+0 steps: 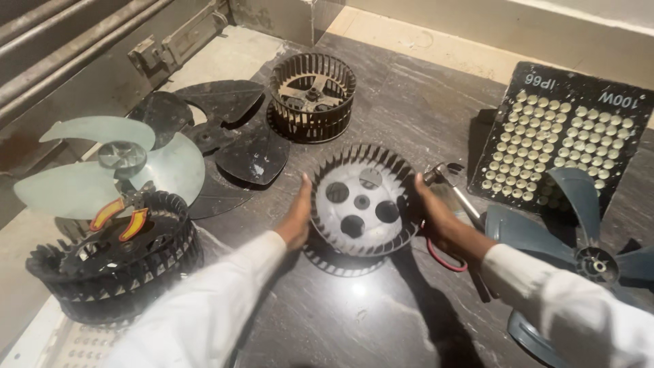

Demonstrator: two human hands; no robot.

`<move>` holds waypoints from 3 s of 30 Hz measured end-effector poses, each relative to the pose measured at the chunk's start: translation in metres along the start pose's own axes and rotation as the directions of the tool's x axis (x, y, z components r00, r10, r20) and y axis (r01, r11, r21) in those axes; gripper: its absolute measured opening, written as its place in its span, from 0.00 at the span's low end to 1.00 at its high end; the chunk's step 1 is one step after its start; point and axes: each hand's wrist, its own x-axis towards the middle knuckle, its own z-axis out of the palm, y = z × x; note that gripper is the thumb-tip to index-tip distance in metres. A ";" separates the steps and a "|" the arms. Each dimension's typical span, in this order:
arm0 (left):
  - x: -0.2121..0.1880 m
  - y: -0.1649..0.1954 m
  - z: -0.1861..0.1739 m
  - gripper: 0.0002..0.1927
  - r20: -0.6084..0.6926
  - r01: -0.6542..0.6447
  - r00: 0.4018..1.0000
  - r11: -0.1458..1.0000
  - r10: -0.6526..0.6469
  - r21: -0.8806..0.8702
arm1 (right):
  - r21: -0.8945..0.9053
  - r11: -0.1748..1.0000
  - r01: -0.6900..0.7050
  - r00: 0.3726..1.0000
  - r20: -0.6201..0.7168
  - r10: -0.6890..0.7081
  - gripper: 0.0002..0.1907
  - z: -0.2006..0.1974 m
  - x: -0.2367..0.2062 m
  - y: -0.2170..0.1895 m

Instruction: The person uses red-handled scissors to cut and remove a wire from a cylindrical fan component. They then inspect the component, move other fan parts aside, and open a portable LED light to illuminate the workspace.

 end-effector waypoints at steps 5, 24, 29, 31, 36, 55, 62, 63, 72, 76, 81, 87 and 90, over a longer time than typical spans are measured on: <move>-0.032 0.111 0.006 0.53 0.184 -0.092 0.981 0.981 0.060 0.169 | 0.015 0.997 0.076 0.996 -0.042 -0.075 0.53 -0.029 -0.051 -0.060; 0.006 -0.010 -0.022 0.47 0.004 0.058 0.998 0.996 -0.058 -0.070 | 0.070 0.996 -0.051 0.999 -0.009 0.052 0.53 0.010 0.033 0.029; -0.029 0.080 -0.012 0.48 0.053 -0.301 0.953 0.947 0.297 0.109 | 0.169 0.864 0.474 0.868 0.074 -0.491 0.58 0.009 -0.031 -0.052; -0.049 0.111 -0.007 0.47 0.156 -0.441 0.893 0.891 0.422 0.109 | 0.147 0.818 0.557 0.816 0.087 -0.571 0.61 0.001 -0.063 -0.083; -0.065 0.158 -0.013 0.45 0.250 -0.722 0.690 0.668 0.679 0.180 | 0.068 0.595 0.801 0.592 0.062 -0.804 0.58 -0.037 -0.107 -0.099; 0.004 -0.045 0.058 0.56 -0.238 0.186 0.935 0.937 -0.261 -0.296 | -0.150 0.986 0.078 0.997 0.029 -0.074 0.48 -0.089 0.020 0.018; 0.020 -0.069 0.039 0.51 -0.199 0.270 0.919 0.911 -0.341 -0.312 | -0.142 0.990 0.006 0.995 -0.099 -0.020 0.42 -0.058 0.014 0.019; 0.019 -0.064 0.040 0.52 -0.201 0.292 0.915 0.917 -0.351 -0.271 | -0.116 0.992 -0.040 0.995 -0.096 0.029 0.42 -0.052 0.012 0.011; -0.029 0.108 0.025 0.55 -0.141 0.264 0.950 0.957 -0.280 -0.124 | -0.077 0.996 -0.044 0.998 -0.042 0.041 0.59 -0.033 -0.079 -0.105; -0.043 0.188 -0.028 0.57 -0.324 0.241 0.919 0.970 -0.226 0.007 | -0.075 0.992 -0.101 0.962 -0.263 0.078 0.55 -0.078 -0.096 -0.124; -0.062 0.091 -0.118 0.59 -0.368 0.171 0.915 0.985 -0.166 -0.019 | 0.053 0.977 -0.205 0.954 -0.212 0.212 0.57 -0.105 -0.066 -0.035; -0.009 -0.043 -0.098 0.68 -0.206 0.443 0.875 0.896 -0.438 -0.022 | 0.018 0.991 -0.134 0.990 0.050 0.133 0.52 -0.032 -0.019 0.044; -0.006 0.007 -0.103 0.62 -0.316 0.337 0.898 0.940 -0.307 0.044 | -0.002 1.000 -0.020 0.990 0.137 0.020 0.51 -0.007 -0.009 0.020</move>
